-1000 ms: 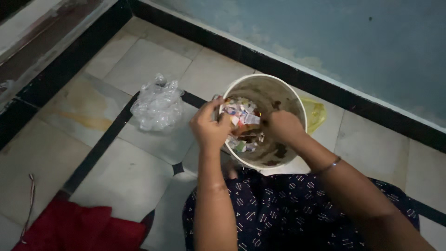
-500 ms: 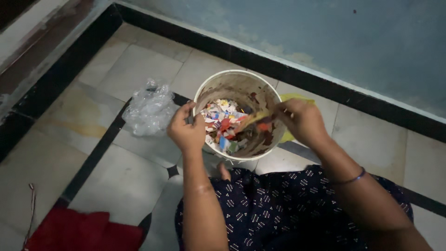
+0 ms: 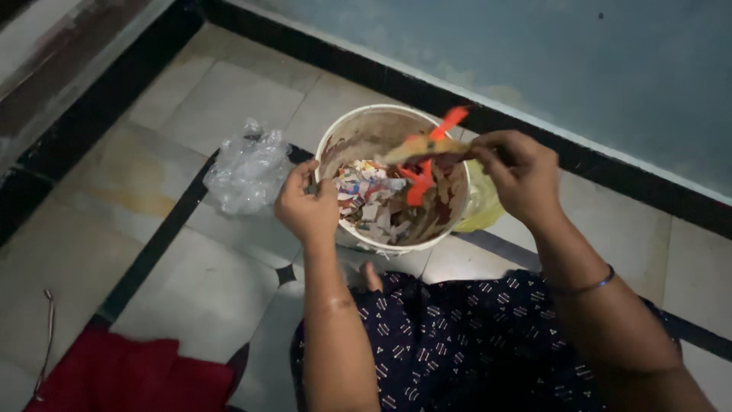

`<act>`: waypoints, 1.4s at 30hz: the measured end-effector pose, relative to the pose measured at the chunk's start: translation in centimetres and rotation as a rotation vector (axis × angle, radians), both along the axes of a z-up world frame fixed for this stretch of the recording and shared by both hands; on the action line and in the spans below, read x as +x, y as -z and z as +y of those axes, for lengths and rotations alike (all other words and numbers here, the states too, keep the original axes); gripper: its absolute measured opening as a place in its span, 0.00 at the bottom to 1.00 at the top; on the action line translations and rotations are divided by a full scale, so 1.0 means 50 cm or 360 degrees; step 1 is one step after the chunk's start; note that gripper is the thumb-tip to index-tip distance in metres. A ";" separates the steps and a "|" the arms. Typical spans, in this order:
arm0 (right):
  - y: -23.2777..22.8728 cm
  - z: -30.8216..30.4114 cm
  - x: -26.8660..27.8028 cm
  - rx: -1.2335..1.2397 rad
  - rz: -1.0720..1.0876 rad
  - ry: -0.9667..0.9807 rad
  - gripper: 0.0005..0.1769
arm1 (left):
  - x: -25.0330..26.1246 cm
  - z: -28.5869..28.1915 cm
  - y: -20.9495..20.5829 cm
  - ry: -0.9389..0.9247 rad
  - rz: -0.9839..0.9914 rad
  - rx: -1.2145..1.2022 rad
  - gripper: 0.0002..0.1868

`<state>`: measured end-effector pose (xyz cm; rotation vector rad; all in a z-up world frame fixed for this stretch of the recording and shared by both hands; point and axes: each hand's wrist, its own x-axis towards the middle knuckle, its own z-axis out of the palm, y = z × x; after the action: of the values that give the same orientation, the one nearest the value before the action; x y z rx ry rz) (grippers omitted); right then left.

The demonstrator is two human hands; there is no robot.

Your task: The person sits on the floor and transfers trash from a white bucket into a yellow plastic bag. They handle various items including paper, plastic wrappers, and a red plastic tool, placing them into the bag one by one.

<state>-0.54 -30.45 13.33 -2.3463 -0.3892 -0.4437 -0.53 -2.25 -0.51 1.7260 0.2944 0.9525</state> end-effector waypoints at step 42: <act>0.005 -0.272 -0.009 0.1125 -0.0667 0.0041 0.04 | -0.113 -0.318 -0.124 0.0743 -0.0736 0.0592 0.03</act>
<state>-0.97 -44.04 13.07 -1.5680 -0.3237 -0.9223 -6.18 -18.16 5.71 1.7280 -0.5970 1.0575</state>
